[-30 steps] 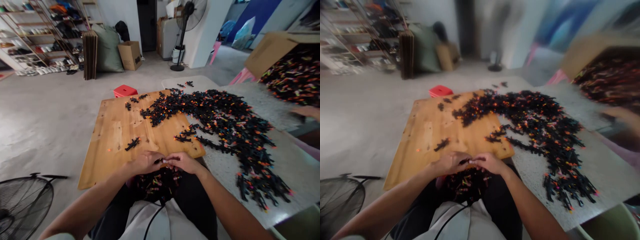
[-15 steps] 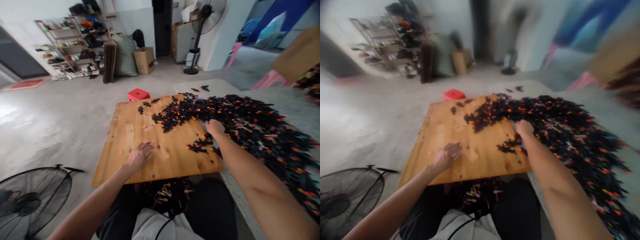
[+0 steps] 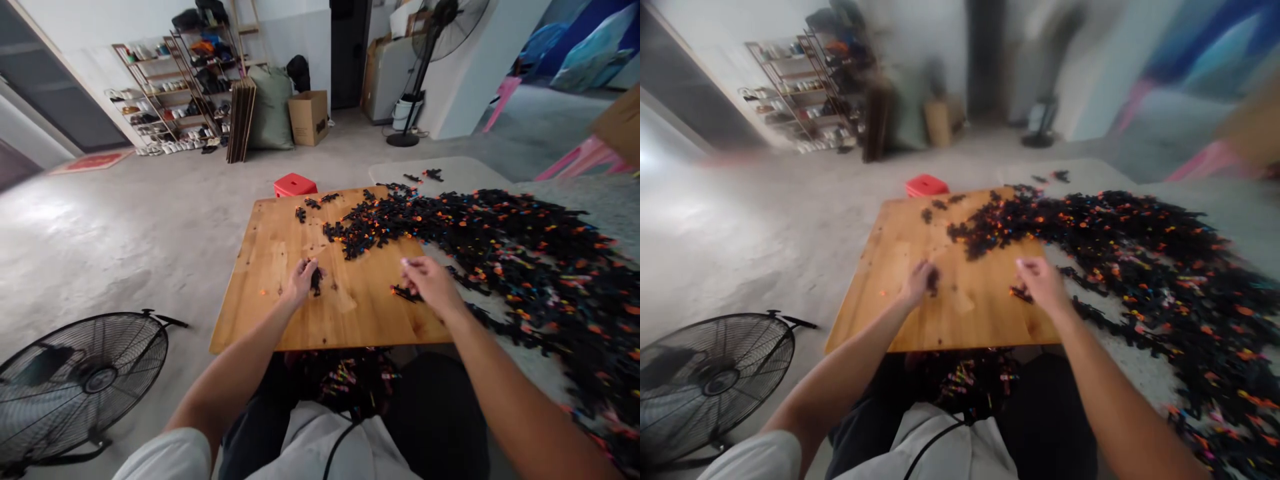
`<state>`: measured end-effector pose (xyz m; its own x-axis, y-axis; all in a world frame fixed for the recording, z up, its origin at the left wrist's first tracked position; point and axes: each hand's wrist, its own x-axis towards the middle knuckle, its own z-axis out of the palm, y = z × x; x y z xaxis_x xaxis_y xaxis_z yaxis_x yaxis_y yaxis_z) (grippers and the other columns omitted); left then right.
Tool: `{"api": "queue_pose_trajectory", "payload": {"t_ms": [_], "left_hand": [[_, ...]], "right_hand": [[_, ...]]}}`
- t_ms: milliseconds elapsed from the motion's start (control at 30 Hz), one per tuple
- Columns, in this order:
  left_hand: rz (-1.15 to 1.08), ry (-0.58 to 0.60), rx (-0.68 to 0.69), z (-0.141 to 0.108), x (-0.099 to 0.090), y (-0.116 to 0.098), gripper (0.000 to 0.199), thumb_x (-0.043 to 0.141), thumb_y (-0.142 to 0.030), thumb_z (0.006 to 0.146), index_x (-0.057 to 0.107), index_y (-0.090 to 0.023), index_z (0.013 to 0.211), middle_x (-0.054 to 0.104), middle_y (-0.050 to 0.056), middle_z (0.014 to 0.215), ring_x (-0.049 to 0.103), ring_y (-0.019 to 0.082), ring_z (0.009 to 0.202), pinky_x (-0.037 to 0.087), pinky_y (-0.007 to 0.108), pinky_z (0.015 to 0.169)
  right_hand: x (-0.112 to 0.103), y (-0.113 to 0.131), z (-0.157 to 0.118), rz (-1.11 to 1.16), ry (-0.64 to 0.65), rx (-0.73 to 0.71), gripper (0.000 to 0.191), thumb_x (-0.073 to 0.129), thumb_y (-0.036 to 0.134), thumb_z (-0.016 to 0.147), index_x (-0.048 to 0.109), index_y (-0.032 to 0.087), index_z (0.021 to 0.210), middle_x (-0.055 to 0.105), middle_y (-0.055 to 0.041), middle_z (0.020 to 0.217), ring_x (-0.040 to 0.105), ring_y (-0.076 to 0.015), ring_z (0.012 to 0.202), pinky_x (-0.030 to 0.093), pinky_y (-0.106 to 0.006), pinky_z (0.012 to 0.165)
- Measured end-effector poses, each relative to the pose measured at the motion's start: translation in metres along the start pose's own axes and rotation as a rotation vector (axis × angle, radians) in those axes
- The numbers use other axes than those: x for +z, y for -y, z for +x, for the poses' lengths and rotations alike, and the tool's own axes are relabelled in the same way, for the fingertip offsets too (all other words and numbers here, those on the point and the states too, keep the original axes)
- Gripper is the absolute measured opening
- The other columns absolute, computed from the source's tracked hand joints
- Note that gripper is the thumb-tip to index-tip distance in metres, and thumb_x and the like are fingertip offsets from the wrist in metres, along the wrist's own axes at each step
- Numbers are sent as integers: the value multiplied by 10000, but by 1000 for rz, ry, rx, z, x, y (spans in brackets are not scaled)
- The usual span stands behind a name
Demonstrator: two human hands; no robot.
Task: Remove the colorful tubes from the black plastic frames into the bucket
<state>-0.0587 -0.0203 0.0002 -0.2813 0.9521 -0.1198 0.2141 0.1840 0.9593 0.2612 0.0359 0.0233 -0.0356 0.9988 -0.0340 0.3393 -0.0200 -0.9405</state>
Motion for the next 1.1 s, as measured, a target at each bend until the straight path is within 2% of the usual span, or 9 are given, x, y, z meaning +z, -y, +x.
{"api": "queue_pose_trajectory", "payload": {"t_ms": [33, 100, 167, 233, 333, 467, 700, 933, 1100], "left_hand": [[-138, -27, -13, -3, 10, -7, 484, 433, -659, 946, 532, -195, 853, 601, -3, 608, 569, 130, 495, 414, 227, 465], [-406, -78, -36, -13, 31, -22, 527, 475, -717, 912, 522, -193, 877, 592, -16, 578, 565, 128, 448, 402, 220, 434], [-545, -110, -33, -26, 49, -38, 519, 534, -714, 899, 514, -195, 902, 609, -23, 588, 571, 122, 429, 399, 210, 427], [-594, -144, -8, -40, 63, -53, 491, 538, -690, 921, 502, -200, 919, 650, -13, 647, 591, 117, 440, 406, 206, 432], [-644, -170, 22, -58, 76, -69, 461, 514, -671, 949, 481, -212, 934, 722, 29, 801, 647, 131, 500, 426, 218, 446], [-666, -159, 31, -73, 84, -79, 475, 494, -690, 953, 482, -215, 945, 752, 75, 920, 698, 164, 580, 434, 234, 455], [-695, -143, 46, -88, 90, -82, 496, 476, -703, 957, 491, -209, 921, 752, 81, 909, 698, 169, 586, 472, 258, 475], [-656, -132, 75, -93, 88, -85, 468, 424, -685, 994, 474, -221, 954, 750, 83, 934, 698, 169, 614, 489, 273, 504], [-611, -135, 88, -98, 87, -85, 523, 412, -749, 966, 445, -227, 959, 740, 67, 898, 720, 189, 659, 504, 282, 512]], "right_hand": [[16, 8, -29, 136, 104, 17, 486, 713, 633, 858, 670, 178, 1025, 729, -83, 816, 644, -166, 603, 471, -250, 487], [48, 23, -79, 332, 205, 30, 473, 731, 609, 855, 694, 180, 1050, 710, -47, 792, 628, -149, 597, 466, -234, 471], [71, 32, -113, 462, 203, 43, 451, 755, 587, 841, 715, 182, 1036, 691, -24, 759, 600, -133, 569, 450, -227, 450], [83, 36, -130, 548, 164, 58, 425, 773, 562, 831, 728, 184, 1021, 682, -11, 742, 584, -125, 550, 446, -229, 444], [82, 36, -138, 599, 125, 55, 382, 780, 524, 836, 741, 184, 1006, 672, -5, 726, 577, -121, 541, 454, -236, 454], [69, 36, -141, 599, 110, 8, 341, 779, 483, 850, 755, 180, 1004, 667, -5, 719, 576, -121, 540, 465, -247, 475], [61, 37, -152, 613, 49, 52, 368, 794, 495, 818, 773, 178, 1003, 692, -19, 719, 614, -135, 528, 480, -249, 464], [65, 42, -157, 772, 47, 163, 315, 794, 451, 787, 773, 169, 927, 670, -6, 658, 595, -118, 458, 429, -211, 386], [67, 48, -158, 861, 9, 177, 282, 803, 416, 768, 769, 174, 909, 672, -4, 640, 600, -119, 455, 458, -216, 399]]}}
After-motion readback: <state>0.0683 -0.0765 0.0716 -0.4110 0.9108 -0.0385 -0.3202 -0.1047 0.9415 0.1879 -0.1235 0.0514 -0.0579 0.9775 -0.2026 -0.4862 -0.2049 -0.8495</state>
